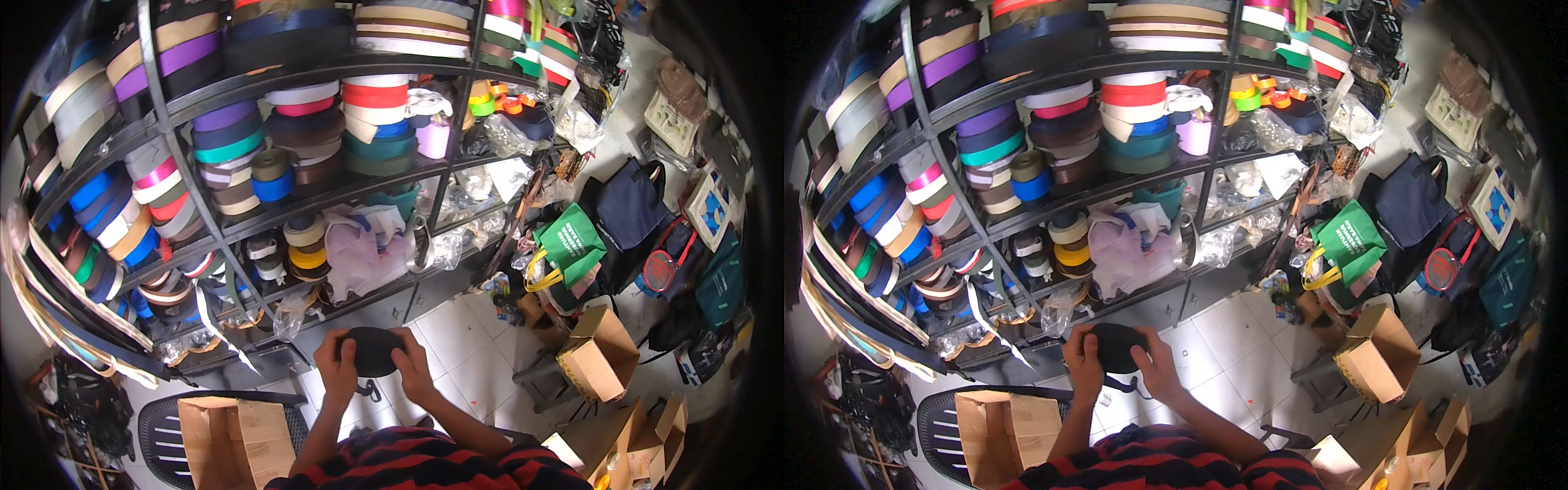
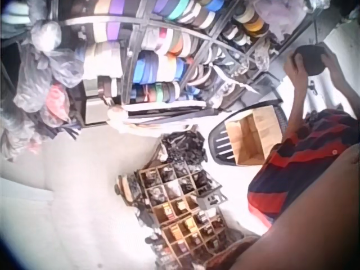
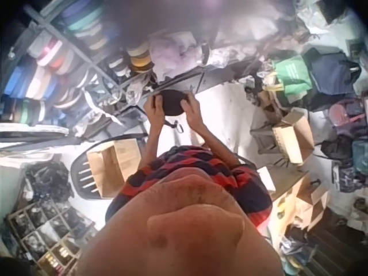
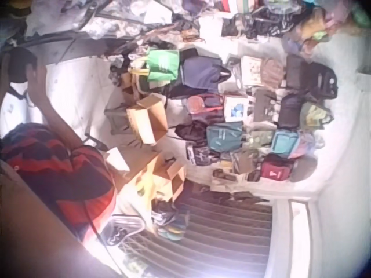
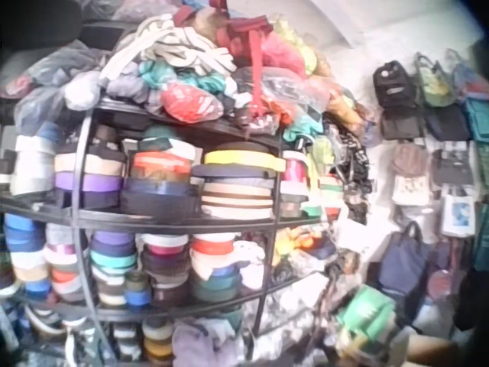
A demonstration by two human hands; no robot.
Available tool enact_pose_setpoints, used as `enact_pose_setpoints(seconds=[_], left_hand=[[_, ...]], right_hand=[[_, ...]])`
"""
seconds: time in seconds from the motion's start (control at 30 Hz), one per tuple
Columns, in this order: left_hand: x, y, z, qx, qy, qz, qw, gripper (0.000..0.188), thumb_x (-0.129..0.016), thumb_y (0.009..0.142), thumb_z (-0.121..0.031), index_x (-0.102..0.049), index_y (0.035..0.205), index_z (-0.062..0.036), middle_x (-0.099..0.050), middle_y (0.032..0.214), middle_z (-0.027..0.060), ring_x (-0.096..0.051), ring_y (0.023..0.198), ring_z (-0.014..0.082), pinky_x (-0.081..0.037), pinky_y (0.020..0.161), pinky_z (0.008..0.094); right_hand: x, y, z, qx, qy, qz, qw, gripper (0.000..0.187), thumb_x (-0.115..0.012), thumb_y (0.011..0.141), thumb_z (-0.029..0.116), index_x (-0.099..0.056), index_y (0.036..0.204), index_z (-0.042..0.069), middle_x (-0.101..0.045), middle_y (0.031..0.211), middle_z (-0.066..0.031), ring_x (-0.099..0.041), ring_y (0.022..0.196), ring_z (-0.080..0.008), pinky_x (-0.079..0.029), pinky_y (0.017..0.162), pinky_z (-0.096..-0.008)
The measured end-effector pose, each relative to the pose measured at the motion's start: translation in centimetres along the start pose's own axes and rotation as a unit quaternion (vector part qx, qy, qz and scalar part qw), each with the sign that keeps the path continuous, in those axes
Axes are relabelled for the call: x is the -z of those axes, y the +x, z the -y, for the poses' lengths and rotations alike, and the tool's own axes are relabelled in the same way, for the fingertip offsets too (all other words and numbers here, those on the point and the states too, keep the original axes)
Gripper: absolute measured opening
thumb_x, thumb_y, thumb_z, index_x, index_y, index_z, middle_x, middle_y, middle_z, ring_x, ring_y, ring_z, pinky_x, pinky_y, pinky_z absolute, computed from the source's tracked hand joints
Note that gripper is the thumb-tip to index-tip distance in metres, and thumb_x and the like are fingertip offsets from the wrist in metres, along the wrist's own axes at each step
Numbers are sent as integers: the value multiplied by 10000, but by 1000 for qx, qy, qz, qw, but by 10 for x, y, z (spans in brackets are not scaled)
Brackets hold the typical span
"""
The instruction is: The person takes various rolls of ribbon and webbing from boxes and places them onto specific shelves on a large metal storage rack, grouping them by color and material.
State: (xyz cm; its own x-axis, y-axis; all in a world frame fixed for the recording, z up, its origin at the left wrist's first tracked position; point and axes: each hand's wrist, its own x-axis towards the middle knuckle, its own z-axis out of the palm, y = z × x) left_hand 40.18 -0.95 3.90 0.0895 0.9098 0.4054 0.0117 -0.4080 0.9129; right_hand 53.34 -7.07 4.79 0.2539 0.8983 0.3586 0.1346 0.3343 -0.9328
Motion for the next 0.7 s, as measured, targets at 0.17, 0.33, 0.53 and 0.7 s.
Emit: enact_pose_setpoints(seconds=[0.17,0.33,0.53,0.7], left_hand=[[31,-4,11,-53,-37,25,998,348,-650,870,-272,-569,1060,8,-646,860,98,-612,768,165,-481,696,292],[63,-11,17,57,-39,85,994,478,-681,811,-65,-496,1250,-20,-656,946,81,-644,808,165,-506,750,289],[121,5,15,-20,48,143,988,369,-591,749,49,-606,1114,0,-642,868,111,-616,702,156,-481,647,264],[146,13,17,-2,-102,181,978,293,-616,762,9,-633,1054,5,-608,859,116,-600,763,175,-455,673,271]], right_hand=[[-24,14,11,-8,-75,52,996,272,-584,888,115,-512,1119,-9,-633,905,-146,-620,862,-199,-475,766,-304],[-40,25,9,9,-58,-10,998,326,-514,942,245,-501,1151,-4,-562,1014,-110,-545,967,-194,-418,882,-313],[-30,58,14,157,-123,-18,980,316,-526,928,234,-516,1124,-13,-566,1004,-114,-544,960,-212,-410,882,-318],[-9,71,18,88,-93,30,991,242,-522,939,183,-531,1092,-3,-579,961,-62,-520,903,-119,-412,836,-251]])
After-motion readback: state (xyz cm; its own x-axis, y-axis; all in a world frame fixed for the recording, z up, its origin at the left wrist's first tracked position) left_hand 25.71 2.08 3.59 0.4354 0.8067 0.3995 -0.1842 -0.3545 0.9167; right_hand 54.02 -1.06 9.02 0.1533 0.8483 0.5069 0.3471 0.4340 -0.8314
